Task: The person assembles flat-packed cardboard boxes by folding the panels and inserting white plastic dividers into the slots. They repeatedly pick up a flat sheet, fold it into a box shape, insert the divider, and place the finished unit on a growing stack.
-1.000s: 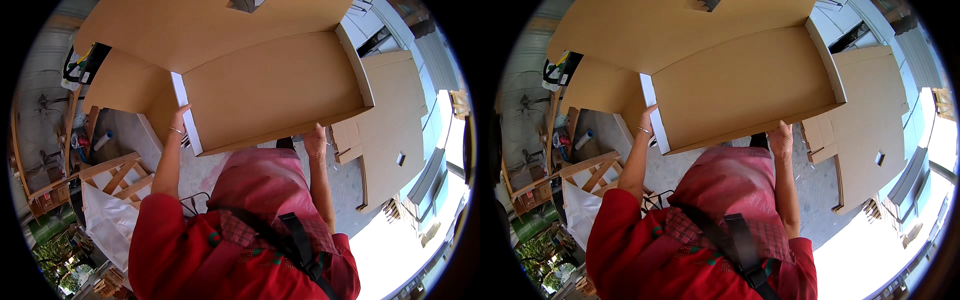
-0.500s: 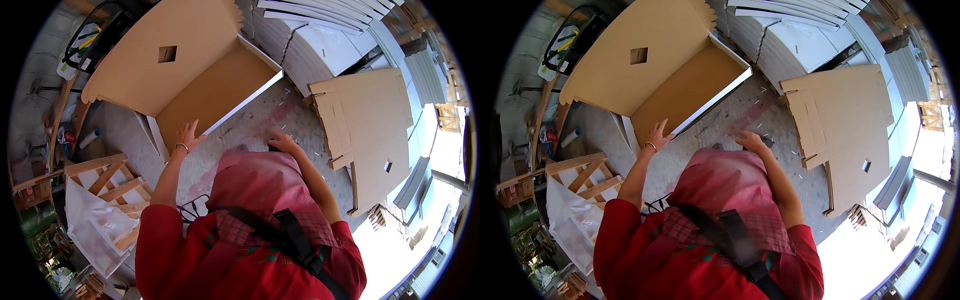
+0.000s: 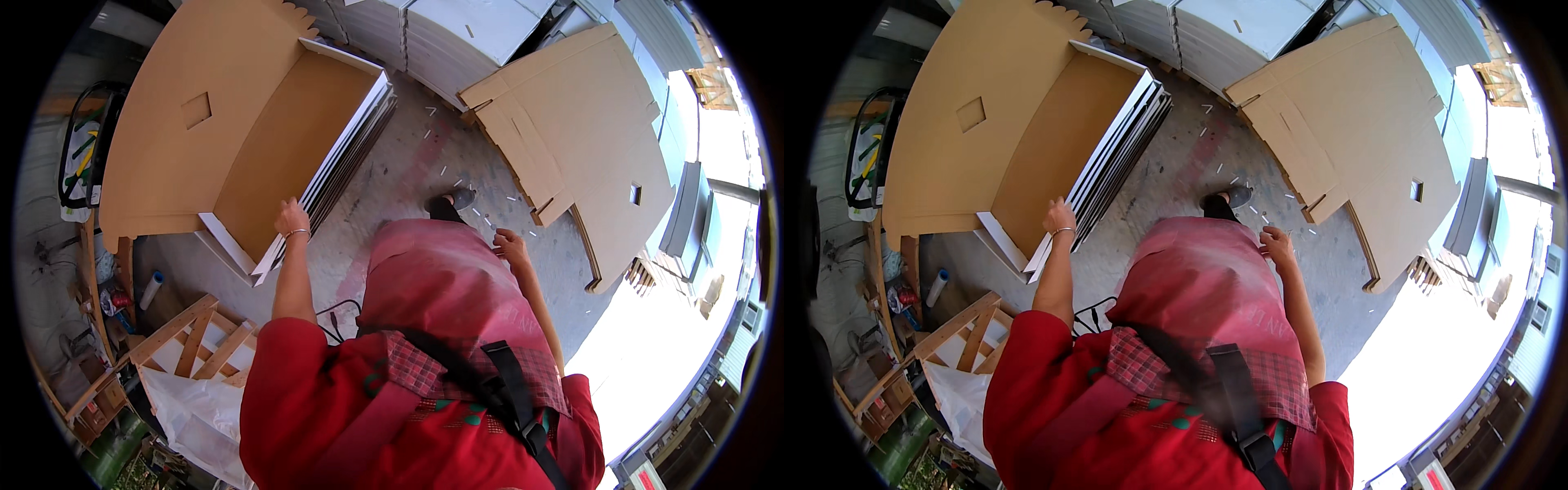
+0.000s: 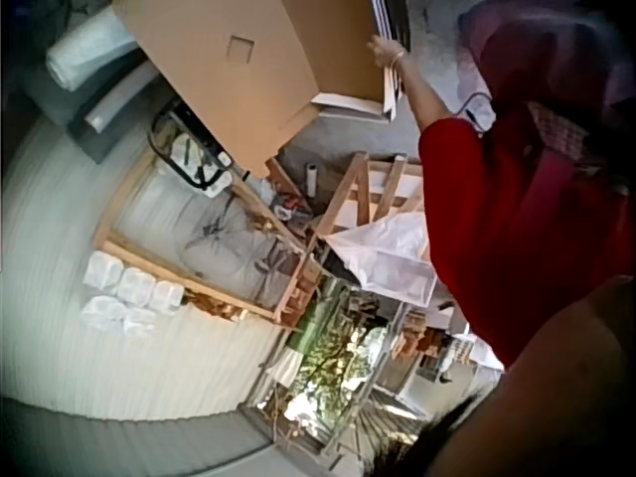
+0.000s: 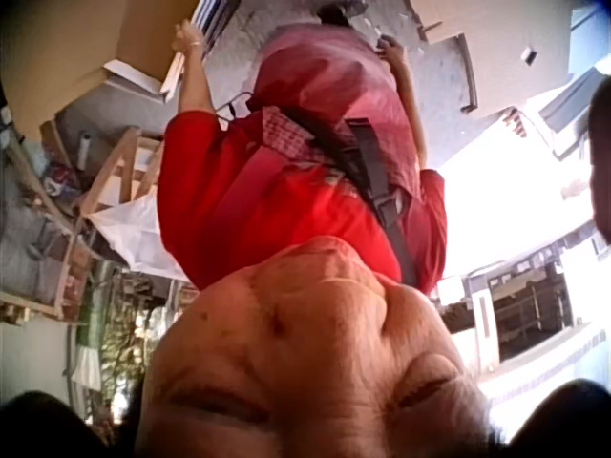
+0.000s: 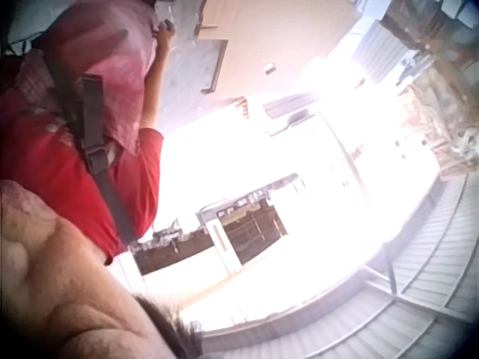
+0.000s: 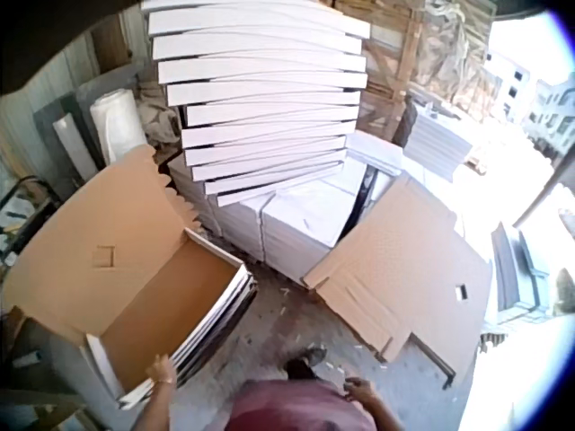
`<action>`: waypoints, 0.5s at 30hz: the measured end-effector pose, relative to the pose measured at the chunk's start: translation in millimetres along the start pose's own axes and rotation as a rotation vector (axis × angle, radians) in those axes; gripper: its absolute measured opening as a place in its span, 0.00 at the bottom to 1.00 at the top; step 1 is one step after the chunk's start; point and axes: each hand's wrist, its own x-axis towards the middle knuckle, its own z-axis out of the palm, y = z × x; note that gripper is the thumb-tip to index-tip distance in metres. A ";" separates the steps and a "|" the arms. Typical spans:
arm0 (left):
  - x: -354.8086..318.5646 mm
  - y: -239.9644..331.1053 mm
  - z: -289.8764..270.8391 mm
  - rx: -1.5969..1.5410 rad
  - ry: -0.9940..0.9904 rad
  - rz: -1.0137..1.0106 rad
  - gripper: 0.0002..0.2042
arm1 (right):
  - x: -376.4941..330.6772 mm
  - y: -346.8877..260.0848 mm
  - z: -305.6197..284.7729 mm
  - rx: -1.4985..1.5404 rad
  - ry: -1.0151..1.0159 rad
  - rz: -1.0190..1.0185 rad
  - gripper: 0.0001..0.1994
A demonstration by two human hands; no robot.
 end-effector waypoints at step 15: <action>36.7 16.1 36.3 -0.341 -0.415 0.038 0.32 | -4.6 34.8 -50.0 0.115 0.175 0.084 0.23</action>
